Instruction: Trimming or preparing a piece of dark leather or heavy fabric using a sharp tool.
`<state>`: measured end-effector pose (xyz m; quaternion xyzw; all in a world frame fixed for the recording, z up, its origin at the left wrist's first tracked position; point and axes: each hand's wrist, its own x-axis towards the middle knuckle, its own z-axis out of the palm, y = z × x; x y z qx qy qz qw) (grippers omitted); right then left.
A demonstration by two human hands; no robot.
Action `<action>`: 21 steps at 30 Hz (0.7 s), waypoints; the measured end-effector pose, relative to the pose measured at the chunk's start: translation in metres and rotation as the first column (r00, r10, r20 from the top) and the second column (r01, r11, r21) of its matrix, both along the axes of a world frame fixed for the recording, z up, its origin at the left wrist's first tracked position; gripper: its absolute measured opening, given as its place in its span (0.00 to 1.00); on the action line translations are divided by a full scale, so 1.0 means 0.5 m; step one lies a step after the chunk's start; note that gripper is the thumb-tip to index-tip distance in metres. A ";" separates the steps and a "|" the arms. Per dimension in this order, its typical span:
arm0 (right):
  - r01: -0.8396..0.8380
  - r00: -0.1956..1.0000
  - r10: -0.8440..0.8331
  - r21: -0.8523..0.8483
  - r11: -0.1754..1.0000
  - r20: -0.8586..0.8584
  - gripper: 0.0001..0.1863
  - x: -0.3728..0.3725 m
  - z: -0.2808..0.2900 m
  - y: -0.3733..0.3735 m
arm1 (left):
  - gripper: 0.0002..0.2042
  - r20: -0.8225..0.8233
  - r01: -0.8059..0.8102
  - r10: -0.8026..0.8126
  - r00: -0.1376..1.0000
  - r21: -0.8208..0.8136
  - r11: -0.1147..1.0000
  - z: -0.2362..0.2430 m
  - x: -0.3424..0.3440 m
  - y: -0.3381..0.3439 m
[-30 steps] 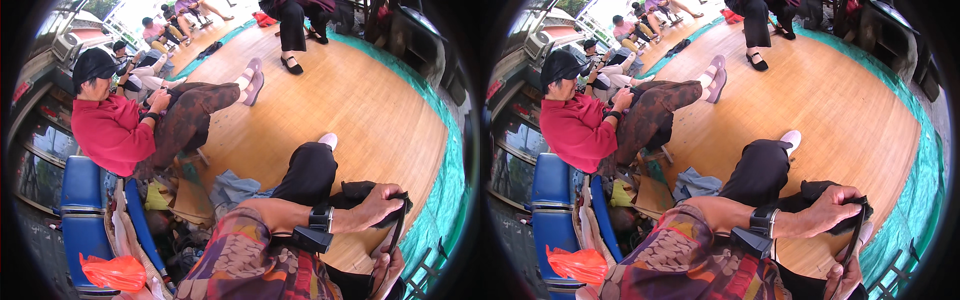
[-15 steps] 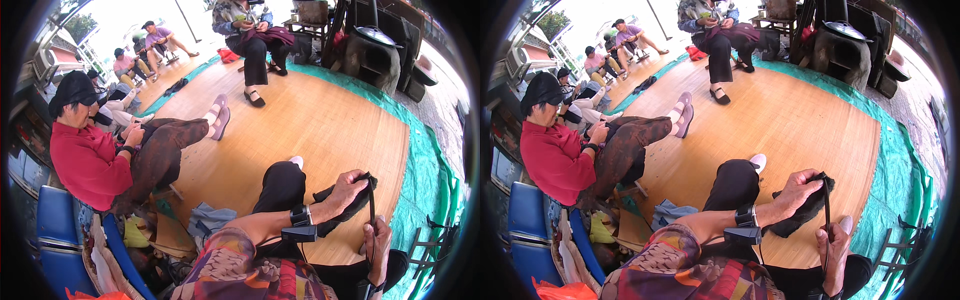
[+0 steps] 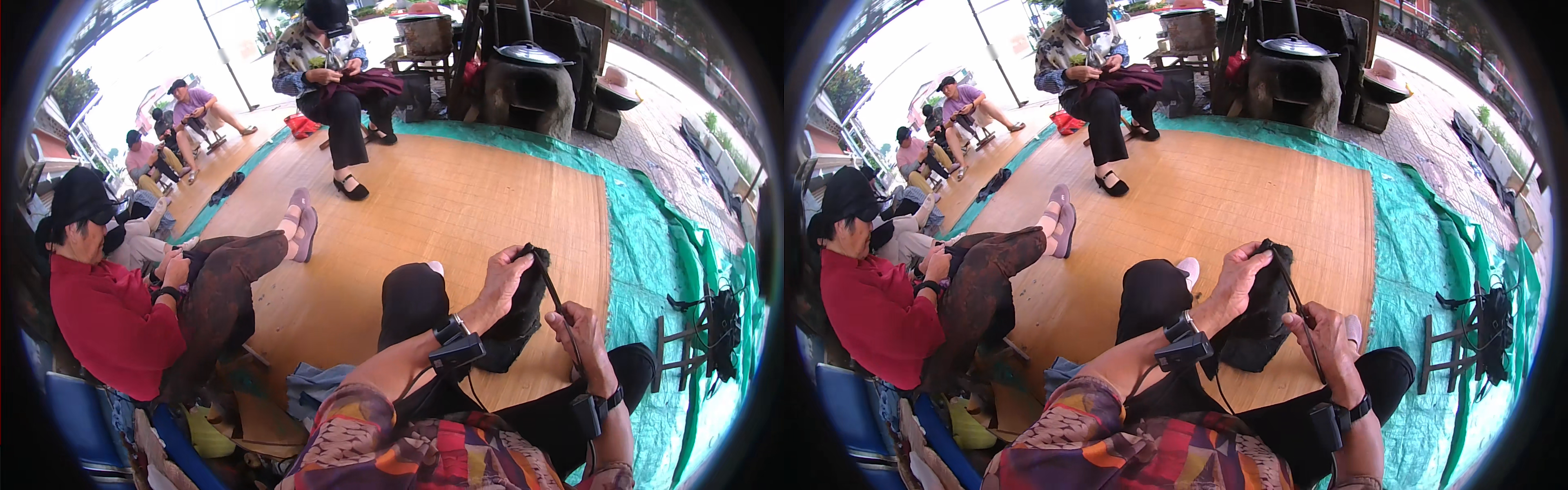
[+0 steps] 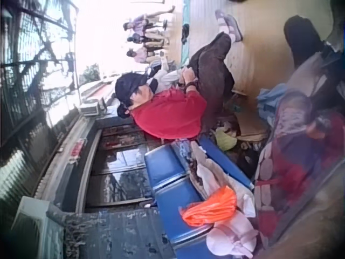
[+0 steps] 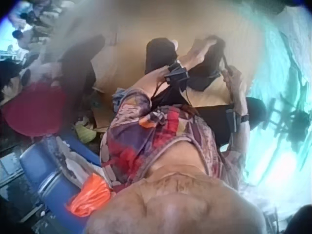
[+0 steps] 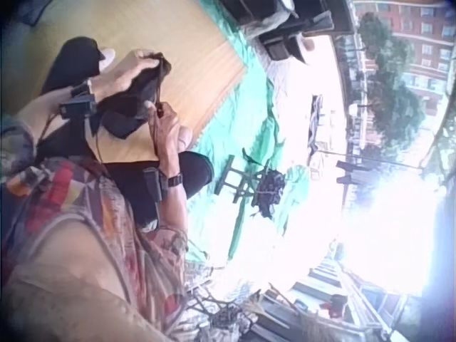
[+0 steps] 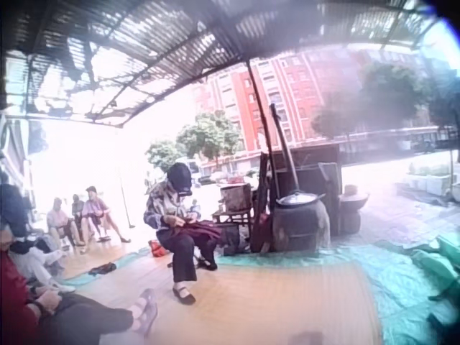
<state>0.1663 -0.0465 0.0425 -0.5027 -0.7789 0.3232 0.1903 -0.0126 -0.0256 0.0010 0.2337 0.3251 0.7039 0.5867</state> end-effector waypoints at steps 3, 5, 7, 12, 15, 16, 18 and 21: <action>-0.067 0.998 0.067 0.108 0.992 0.002 0.23 -0.003 0.012 0.001 | 0.03 0.017 0.018 -0.017 1.000 -0.010 1.000 0.009 -0.007 -0.003; -0.063 0.997 0.067 0.104 0.993 -0.030 0.23 -0.002 0.011 -0.002 | 0.04 0.009 0.015 -0.015 1.000 -0.035 0.999 0.003 -0.007 0.000; -0.075 0.992 0.080 0.049 0.996 -0.099 0.24 0.001 0.004 0.005 | 0.05 -0.004 0.003 -0.003 1.000 -0.040 0.999 -0.002 -0.010 0.003; -0.061 0.995 0.064 0.039 0.997 -0.082 0.25 0.009 0.014 -0.003 | 0.07 -0.009 0.022 -0.023 1.000 -0.058 0.998 0.013 -0.008 -0.007; -0.093 0.990 0.098 0.055 0.994 -0.102 0.25 0.010 -0.006 0.001 | 0.07 -0.027 0.027 -0.028 0.999 -0.038 0.999 0.016 -0.007 -0.011; -0.075 0.992 0.080 0.063 0.995 -0.093 0.25 0.010 -0.008 0.000 | 0.07 -0.027 0.030 -0.030 0.999 -0.028 0.999 0.020 -0.007 -0.012; -0.106 0.986 0.118 0.102 0.989 -0.121 0.26 0.005 -0.007 0.000 | 0.07 -0.020 0.038 -0.039 0.999 -0.029 0.999 0.022 -0.013 -0.017; -0.089 0.988 0.103 0.122 0.989 -0.116 0.24 0.000 -0.012 0.005 | 0.07 -0.016 0.053 -0.053 0.998 -0.008 0.999 0.018 -0.021 -0.012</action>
